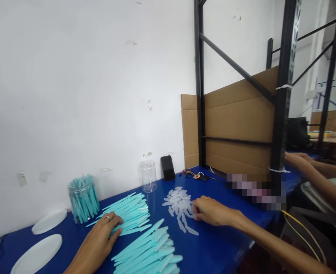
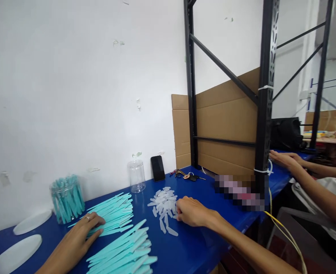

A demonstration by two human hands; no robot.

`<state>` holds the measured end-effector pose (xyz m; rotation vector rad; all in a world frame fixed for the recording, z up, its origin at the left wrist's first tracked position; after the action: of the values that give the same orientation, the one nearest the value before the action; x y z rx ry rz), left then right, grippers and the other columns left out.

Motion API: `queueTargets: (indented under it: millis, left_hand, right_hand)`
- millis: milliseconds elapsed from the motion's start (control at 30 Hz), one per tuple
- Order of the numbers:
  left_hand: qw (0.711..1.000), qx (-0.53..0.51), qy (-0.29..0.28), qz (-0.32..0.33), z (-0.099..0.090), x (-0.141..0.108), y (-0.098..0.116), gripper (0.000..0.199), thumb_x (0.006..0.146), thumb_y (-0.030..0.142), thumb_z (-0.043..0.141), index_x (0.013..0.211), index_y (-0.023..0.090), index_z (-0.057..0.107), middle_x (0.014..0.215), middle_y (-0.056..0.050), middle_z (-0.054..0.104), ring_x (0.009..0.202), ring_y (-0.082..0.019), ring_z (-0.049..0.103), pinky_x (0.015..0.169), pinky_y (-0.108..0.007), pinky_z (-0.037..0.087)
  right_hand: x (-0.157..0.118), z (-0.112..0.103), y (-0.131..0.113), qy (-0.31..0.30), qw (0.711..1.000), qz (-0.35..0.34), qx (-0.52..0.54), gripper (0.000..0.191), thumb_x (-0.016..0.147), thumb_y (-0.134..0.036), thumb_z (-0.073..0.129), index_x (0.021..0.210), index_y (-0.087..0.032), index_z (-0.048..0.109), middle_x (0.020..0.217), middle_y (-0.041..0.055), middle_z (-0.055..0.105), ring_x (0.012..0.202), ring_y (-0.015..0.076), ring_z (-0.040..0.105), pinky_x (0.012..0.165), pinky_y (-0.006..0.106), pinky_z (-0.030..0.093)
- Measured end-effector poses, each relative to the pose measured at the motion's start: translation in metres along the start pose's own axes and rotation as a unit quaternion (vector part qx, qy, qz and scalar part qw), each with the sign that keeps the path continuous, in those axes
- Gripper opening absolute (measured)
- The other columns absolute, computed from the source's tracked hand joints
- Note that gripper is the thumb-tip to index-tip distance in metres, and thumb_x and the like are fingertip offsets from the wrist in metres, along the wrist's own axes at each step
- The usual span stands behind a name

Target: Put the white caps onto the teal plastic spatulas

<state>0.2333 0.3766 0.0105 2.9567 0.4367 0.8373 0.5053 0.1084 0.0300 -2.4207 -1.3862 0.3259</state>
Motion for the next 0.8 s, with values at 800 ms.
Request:
queueTargets:
  millis: [800]
  left_hand:
    - [0.995,0.069,-0.073,0.018,-0.002,-0.005,0.031,0.009,0.11,0.024,0.068,0.107,0.018,0.074,0.105,-0.002,0.077,0.097,-0.019,0.076,0.088,-0.039,0.066]
  right_hand:
    - [0.133,0.014,-0.11,-0.008,0.931,-0.077,0.356,0.034,0.109,-0.039,0.075,0.135,-0.017,0.072,0.133,0.0105,0.075,0.109,0.026,0.076,0.093,0.046,0.067]
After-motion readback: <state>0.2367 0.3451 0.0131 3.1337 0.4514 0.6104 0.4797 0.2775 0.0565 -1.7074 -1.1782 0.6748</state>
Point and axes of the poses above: each hand's wrist, its own x-axis towards the middle knuckle, its own z-axis out of the palm, y = z × x, the point moved 9 cm from there along x, towards the middle knuckle
